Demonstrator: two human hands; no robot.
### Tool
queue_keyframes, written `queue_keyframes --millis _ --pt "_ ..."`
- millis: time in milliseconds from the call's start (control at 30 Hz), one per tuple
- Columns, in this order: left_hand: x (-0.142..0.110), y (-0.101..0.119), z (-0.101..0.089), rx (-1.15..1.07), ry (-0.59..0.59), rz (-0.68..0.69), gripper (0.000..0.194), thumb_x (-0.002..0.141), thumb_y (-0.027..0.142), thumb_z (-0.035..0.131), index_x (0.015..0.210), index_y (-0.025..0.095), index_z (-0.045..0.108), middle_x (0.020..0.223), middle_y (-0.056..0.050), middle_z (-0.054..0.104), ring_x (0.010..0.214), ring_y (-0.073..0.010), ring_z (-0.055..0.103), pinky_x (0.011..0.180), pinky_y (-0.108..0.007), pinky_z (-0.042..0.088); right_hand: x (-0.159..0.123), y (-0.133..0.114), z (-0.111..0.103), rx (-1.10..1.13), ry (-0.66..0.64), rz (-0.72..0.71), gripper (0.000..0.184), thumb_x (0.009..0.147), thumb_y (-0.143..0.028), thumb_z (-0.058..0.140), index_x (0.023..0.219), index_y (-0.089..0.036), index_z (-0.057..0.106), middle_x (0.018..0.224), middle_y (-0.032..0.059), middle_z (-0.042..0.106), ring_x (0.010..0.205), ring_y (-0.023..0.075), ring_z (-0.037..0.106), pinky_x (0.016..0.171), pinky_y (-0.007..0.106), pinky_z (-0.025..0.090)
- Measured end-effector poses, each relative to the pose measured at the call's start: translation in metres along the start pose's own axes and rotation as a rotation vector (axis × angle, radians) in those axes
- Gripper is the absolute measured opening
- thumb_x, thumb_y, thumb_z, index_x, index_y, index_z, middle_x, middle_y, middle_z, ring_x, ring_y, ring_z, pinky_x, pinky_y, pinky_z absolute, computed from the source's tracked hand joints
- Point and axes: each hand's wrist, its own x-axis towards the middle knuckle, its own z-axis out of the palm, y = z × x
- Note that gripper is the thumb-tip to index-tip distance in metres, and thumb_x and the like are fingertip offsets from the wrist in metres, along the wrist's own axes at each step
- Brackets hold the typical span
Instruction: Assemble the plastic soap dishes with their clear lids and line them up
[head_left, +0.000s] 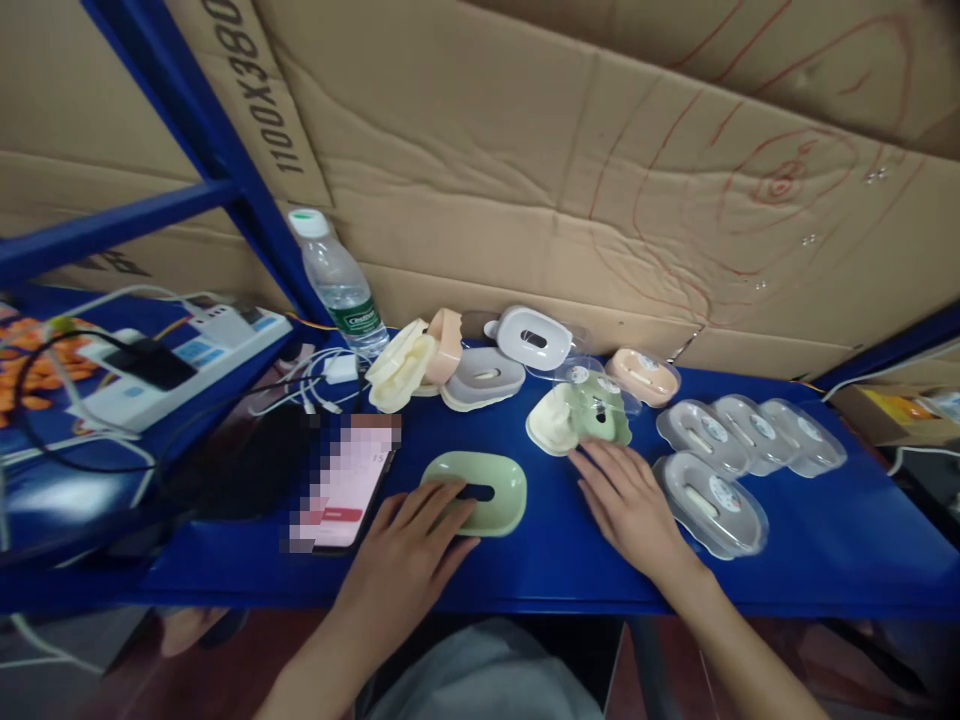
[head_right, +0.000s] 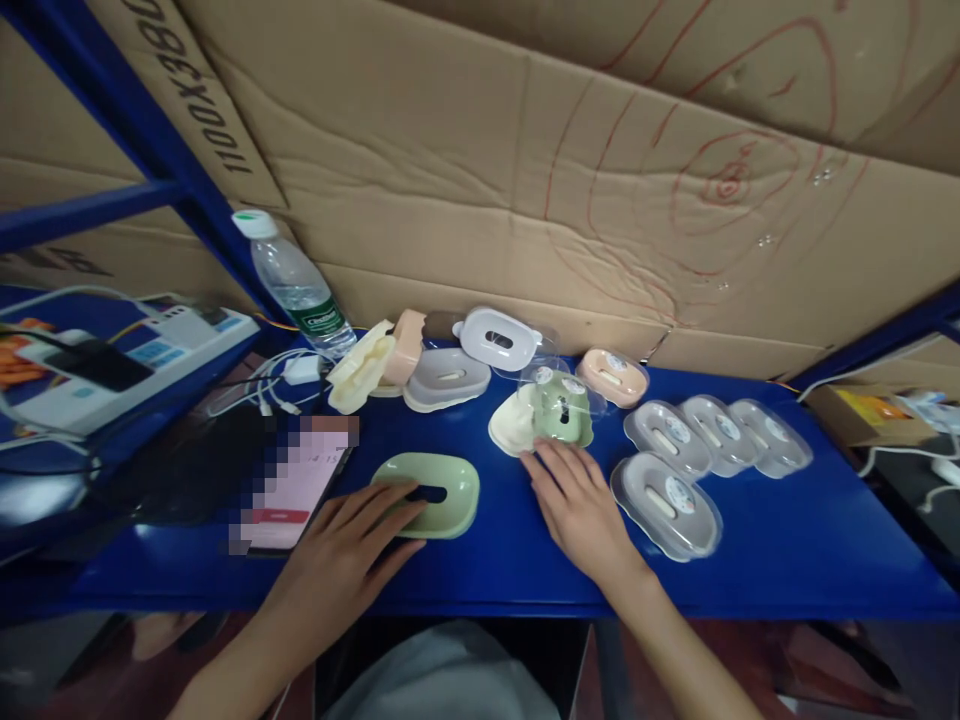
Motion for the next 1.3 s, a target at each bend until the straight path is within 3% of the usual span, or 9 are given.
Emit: queue_keyframes --millis 200,300,400,567,667,767,900,1133,1300 --pt "-0.028 -0.004 0.001 0.008 0.101 -0.108 0.028 0.109 0.029 0.056 0.134 0.023 0.067 0.129 -0.006 0.077 0.120 -0.0312 0.066 0.103 -0.047 0.052 0.018 -0.037 0.004 0.112 -0.162 0.013 0.051 0.110 -0.020 0.047 0.160 -0.011 0.048 0.158 0.0193 0.057 0.144 0.0344 0.057 0.121 0.060 0.045" --pt "-0.035 -0.003 -0.001 -0.039 0.146 -0.164 0.029 0.109 0.026 0.057 0.137 0.023 0.064 0.132 -0.007 0.075 0.120 -0.0294 0.066 0.106 -0.046 0.051 0.019 -0.050 -0.010 0.349 -0.223 -0.065 0.056 0.112 -0.027 0.048 0.166 -0.019 0.039 0.161 0.0128 0.056 0.147 0.0270 0.055 0.123 0.051 0.047" --pt "-0.033 -0.001 -0.004 -0.054 0.209 -0.203 0.030 0.108 0.022 0.058 0.138 0.021 0.063 0.130 -0.009 0.075 0.118 -0.0294 0.066 0.107 -0.047 0.050 0.015 -0.049 -0.018 0.520 -0.194 -0.125 0.063 0.112 -0.024 0.047 0.171 -0.029 0.028 0.170 0.0063 0.044 0.158 0.0213 0.042 0.128 0.045 0.043" --pt "-0.005 0.016 -0.003 -0.012 0.263 -0.185 0.027 0.105 0.023 0.064 0.132 0.021 0.067 0.127 -0.008 0.077 0.113 -0.0302 0.067 0.099 -0.045 0.052 0.003 -0.041 -0.003 0.499 -0.137 0.128 0.074 0.110 -0.031 0.054 0.174 -0.034 0.017 0.175 0.0097 0.034 0.162 0.0298 0.034 0.128 0.057 0.041" --pt "0.014 0.032 0.003 0.001 0.231 -0.136 0.019 0.104 0.026 0.066 0.122 0.021 0.071 0.122 -0.007 0.079 0.105 -0.0281 0.070 0.087 -0.042 0.053 -0.007 -0.050 0.004 0.583 -0.119 0.271 0.076 0.110 -0.033 0.052 0.174 -0.033 0.011 0.174 0.0125 0.035 0.157 0.0284 0.044 0.124 0.052 0.048" --pt "0.022 0.042 0.009 -0.003 0.145 -0.052 0.018 0.107 0.027 0.061 0.120 0.020 0.072 0.128 -0.008 0.077 0.106 -0.0265 0.073 0.085 -0.041 0.053 -0.015 -0.059 0.004 0.614 -0.061 0.342 0.071 0.110 -0.033 0.052 0.173 -0.034 0.018 0.174 0.0127 0.034 0.156 0.0278 0.045 0.122 0.048 0.051" --pt "0.017 0.041 0.012 0.006 0.106 -0.007 0.024 0.109 0.027 0.057 0.128 0.019 0.069 0.140 -0.012 0.072 0.114 -0.0282 0.073 0.090 -0.042 0.056 -0.014 -0.054 0.002 0.509 -0.060 0.244 0.064 0.108 -0.034 0.058 0.167 -0.039 0.036 0.176 0.0090 0.031 0.154 0.0307 0.047 0.121 0.051 0.051" --pt "0.004 0.023 0.013 -0.050 0.114 -0.167 0.032 0.104 0.026 0.065 0.135 0.023 0.065 0.160 -0.020 0.051 0.149 -0.0412 0.051 0.110 -0.058 0.056 0.017 -0.044 0.003 0.394 -0.093 0.183 0.050 0.112 -0.031 0.049 0.162 -0.032 0.049 0.174 0.0072 0.037 0.151 0.0293 0.052 0.121 0.050 0.050" --pt "0.005 0.014 0.017 -0.076 0.076 -0.211 0.032 0.105 0.029 0.063 0.136 0.021 0.065 0.162 -0.022 0.047 0.135 -0.0377 0.064 0.103 -0.053 0.062 0.032 -0.048 0.002 0.390 -0.207 0.197 0.050 0.114 -0.037 0.040 0.164 -0.030 0.046 0.175 0.0090 0.034 0.150 0.0323 0.053 0.118 0.054 0.052"
